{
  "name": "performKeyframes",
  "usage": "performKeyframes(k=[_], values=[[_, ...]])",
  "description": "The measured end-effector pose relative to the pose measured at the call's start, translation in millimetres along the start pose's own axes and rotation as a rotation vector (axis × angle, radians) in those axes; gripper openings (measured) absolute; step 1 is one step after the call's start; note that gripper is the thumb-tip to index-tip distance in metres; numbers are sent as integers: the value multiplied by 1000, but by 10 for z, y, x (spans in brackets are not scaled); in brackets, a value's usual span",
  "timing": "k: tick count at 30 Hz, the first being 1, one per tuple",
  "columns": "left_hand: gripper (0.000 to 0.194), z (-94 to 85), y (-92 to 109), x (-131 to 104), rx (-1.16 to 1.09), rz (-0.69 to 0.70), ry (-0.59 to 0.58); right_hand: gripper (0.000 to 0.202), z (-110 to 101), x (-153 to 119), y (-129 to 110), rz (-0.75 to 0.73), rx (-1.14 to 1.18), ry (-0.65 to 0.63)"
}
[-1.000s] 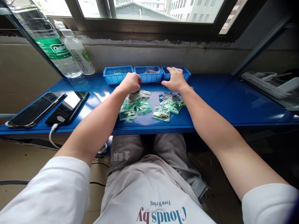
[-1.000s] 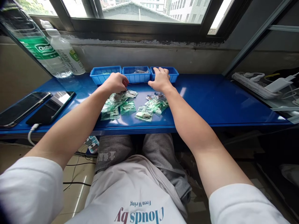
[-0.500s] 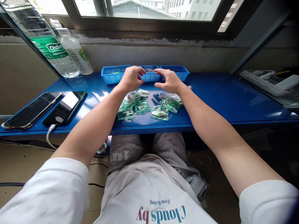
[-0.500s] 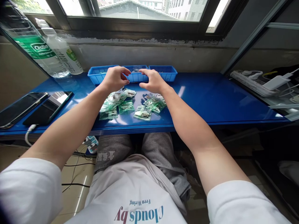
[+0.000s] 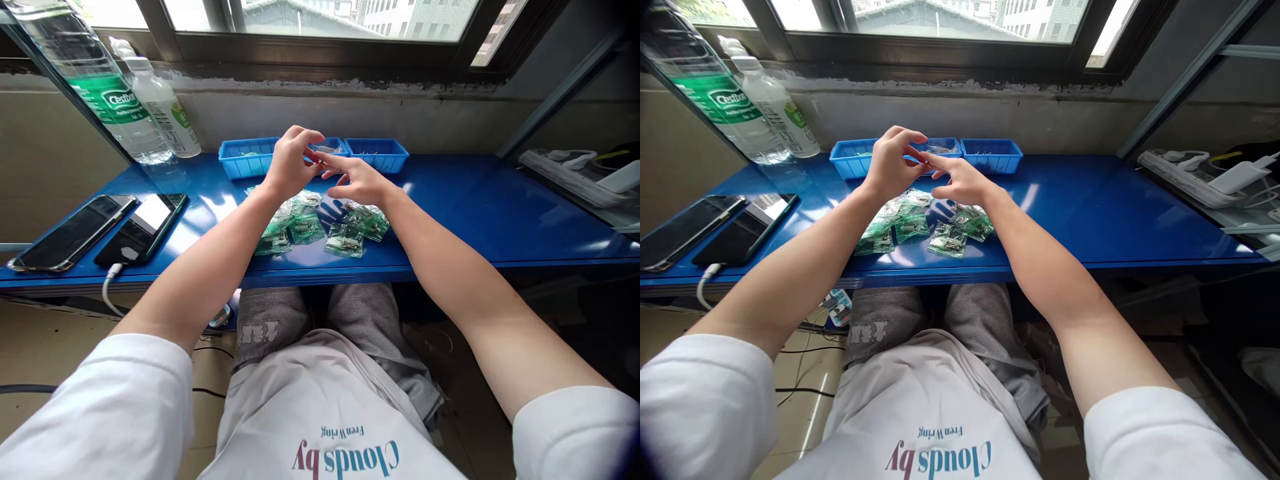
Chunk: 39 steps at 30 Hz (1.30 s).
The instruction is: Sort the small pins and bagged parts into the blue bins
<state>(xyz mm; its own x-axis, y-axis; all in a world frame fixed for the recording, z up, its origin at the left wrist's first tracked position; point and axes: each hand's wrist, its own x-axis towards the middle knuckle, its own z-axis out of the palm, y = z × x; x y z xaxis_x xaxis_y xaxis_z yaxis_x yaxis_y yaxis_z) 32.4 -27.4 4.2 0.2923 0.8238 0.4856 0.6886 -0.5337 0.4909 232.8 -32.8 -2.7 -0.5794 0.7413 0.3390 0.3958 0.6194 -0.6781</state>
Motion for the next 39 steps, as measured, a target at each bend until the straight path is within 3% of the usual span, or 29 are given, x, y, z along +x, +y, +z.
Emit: performKeyframes(k=[8,11,14,19,23,26,39], values=[[46,-14,6,-10,-9,-8,17,83,-33,14,46,-29,92,-75],[46,-20,-18,-5,-28,14,45,81,-38,25,65,-14,41,-13],[51,-28,-69,13,33,19,34,83,-83,56,165,33,-121,136],[38,-46,-131,39,289,-99,-137,101,-252,99,444,289,-429,336],[30,-56,-125,35,417,-241,-273,107,-329,87,483,622,-566,276],[27,-53,-134,28,418,-327,-356,109,-326,82,435,736,-606,186],[28,-12,-133,18,388,-319,-330,107,-330,120,661,631,-600,247]])
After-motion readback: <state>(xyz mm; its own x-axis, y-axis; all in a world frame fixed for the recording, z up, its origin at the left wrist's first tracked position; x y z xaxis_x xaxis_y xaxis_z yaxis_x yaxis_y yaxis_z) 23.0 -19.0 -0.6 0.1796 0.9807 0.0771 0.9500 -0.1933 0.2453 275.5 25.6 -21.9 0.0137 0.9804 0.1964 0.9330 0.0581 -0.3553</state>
